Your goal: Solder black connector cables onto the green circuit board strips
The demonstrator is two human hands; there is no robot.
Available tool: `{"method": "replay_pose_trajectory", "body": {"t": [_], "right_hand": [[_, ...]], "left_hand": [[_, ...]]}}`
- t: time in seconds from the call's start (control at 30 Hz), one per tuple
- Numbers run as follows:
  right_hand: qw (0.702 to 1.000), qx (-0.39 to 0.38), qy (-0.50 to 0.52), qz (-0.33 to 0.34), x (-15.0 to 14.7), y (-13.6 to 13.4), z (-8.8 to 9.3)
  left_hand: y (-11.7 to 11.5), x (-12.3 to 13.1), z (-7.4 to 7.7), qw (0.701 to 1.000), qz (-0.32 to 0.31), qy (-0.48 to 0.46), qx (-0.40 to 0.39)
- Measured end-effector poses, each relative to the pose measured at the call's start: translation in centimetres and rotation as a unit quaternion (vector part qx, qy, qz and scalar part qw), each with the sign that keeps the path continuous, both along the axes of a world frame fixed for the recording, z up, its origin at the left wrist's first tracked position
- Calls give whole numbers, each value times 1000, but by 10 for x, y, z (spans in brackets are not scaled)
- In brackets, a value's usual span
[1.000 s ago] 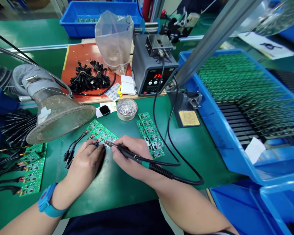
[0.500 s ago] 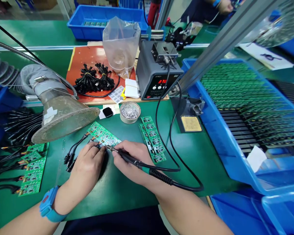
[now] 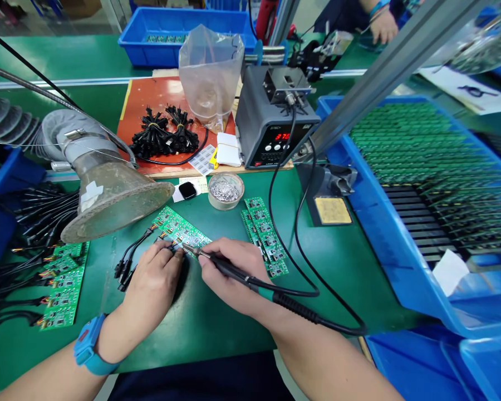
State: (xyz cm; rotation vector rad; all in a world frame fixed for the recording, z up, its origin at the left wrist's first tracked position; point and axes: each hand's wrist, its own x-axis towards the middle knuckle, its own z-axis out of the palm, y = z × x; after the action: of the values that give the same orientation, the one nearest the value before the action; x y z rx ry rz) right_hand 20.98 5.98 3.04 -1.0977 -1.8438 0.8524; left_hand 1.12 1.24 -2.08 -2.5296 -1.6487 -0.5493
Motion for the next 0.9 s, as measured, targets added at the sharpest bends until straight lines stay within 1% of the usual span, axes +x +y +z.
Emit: {"method": "replay_pose_trajectory", "body": {"t": [0.07, 0.17, 0.27, 0.47, 0.67, 0.9], "right_hand": [[1000, 6, -2, -21, 2, 1, 2], [1000, 8, 1, -27, 2, 2, 2], [1000, 7, 5, -30, 1, 2, 1], [997, -9, 20, -73, 1, 3, -4], [997, -14, 37, -73, 3, 3, -4], [996, -9, 41, -77, 4, 5, -2]], "left_hand": [[0, 0, 1, 1000, 1, 3, 1], [0, 0, 2, 1000, 1, 7, 0], [1, 0, 2, 1000, -1, 7, 4], [2, -1, 0, 1000, -3, 0, 11], [5, -4, -1, 1000, -21, -11, 8], [8, -11, 1, 999, -30, -34, -18]]}}
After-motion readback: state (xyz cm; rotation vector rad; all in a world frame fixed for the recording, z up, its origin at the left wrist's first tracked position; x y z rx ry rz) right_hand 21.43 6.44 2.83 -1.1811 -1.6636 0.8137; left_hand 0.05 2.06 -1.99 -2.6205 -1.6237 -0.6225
